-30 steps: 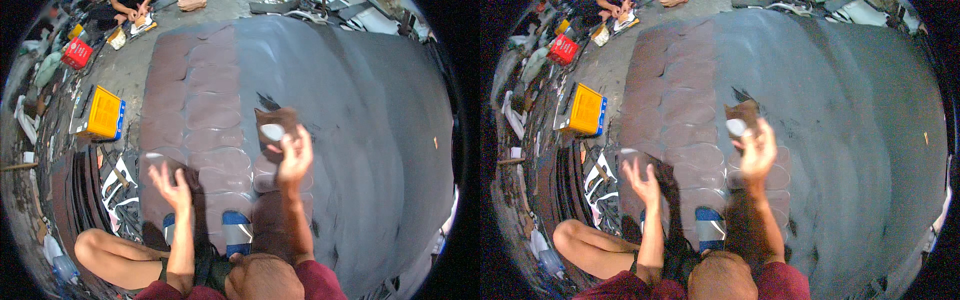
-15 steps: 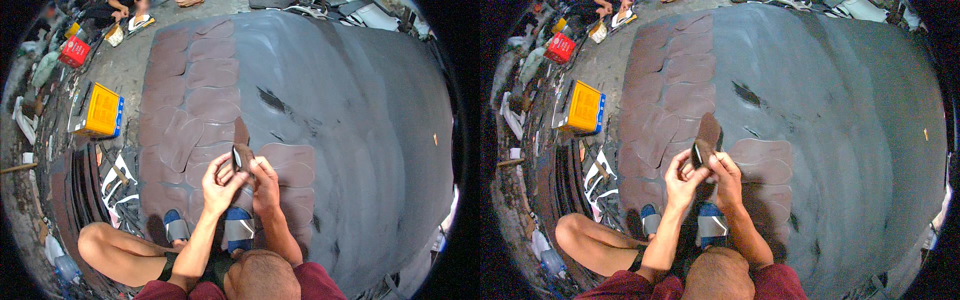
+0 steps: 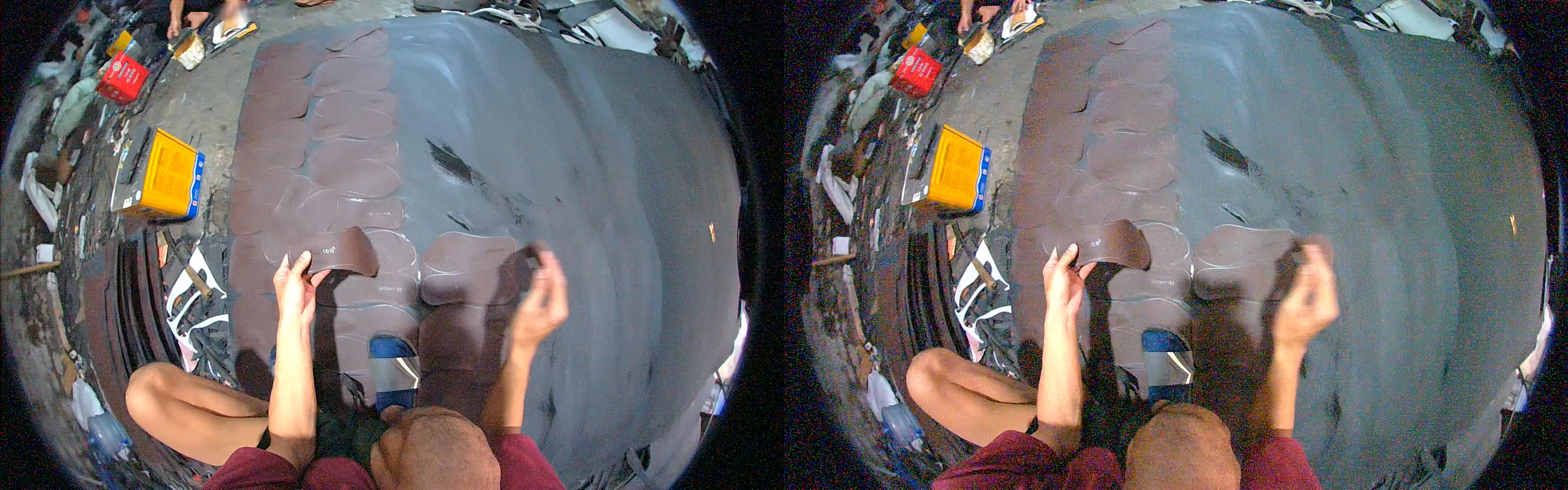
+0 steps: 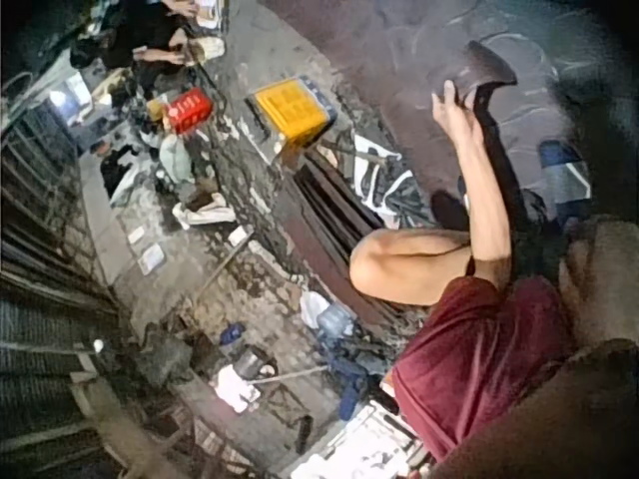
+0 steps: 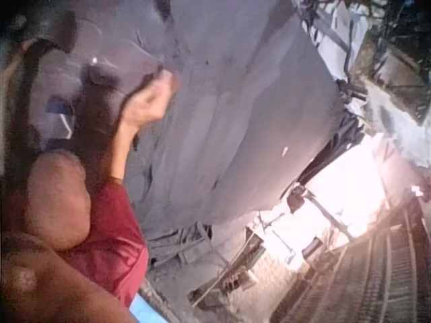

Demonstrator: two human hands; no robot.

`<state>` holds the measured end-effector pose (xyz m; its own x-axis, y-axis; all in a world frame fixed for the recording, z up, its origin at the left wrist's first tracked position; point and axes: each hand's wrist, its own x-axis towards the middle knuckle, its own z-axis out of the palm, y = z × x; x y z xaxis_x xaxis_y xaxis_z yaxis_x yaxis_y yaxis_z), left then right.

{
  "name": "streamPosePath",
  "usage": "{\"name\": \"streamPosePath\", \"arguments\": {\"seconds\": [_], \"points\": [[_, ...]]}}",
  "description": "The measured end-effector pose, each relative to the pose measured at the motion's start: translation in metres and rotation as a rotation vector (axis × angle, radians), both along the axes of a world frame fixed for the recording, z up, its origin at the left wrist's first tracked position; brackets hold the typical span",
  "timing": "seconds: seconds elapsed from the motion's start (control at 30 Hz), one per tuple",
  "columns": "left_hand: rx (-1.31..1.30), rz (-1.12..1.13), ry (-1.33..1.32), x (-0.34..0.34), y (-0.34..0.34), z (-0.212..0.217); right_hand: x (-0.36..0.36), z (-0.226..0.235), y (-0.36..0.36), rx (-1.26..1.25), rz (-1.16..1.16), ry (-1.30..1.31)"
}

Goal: The person sits on the floor and arranges multiple brown shoe insoles in a staggered, overlapping pattern on a large dark sheet. The person repeatedly picks up, positions, and smooths the insoles by hand to form a continuous layout.

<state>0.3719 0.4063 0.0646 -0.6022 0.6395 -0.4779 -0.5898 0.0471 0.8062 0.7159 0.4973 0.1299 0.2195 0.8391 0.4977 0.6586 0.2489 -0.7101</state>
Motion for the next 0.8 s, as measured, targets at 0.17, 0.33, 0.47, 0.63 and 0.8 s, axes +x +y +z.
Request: {"name": "streamPosePath", "arguments": {"seconds": [0.17, 0.33, 0.47, 0.63, 0.8], "points": [[0.095, -0.172, -0.061, 0.040, 0.021, 0.028, -0.036, -0.060, -0.079, -0.920, 0.687, 0.022], [0.125, -0.372, -0.217, 0.092, 0.081, 0.018, -0.010, -0.068, 0.026, -0.679, 0.245, 1.113], [-0.095, -0.463, 0.093, 0.102, 0.140, -0.058, 0.016, -0.069, 0.110, -0.572, 0.139, 0.656], [-0.309, -0.518, 0.439, 0.097, 0.162, -0.125, 0.027, -0.150, 0.137, -0.631, 0.030, 0.300], [-0.316, -0.467, 0.688, 0.099, 0.169, -0.151, 0.024, -0.165, 0.136, -0.662, -0.059, 0.206]]}}
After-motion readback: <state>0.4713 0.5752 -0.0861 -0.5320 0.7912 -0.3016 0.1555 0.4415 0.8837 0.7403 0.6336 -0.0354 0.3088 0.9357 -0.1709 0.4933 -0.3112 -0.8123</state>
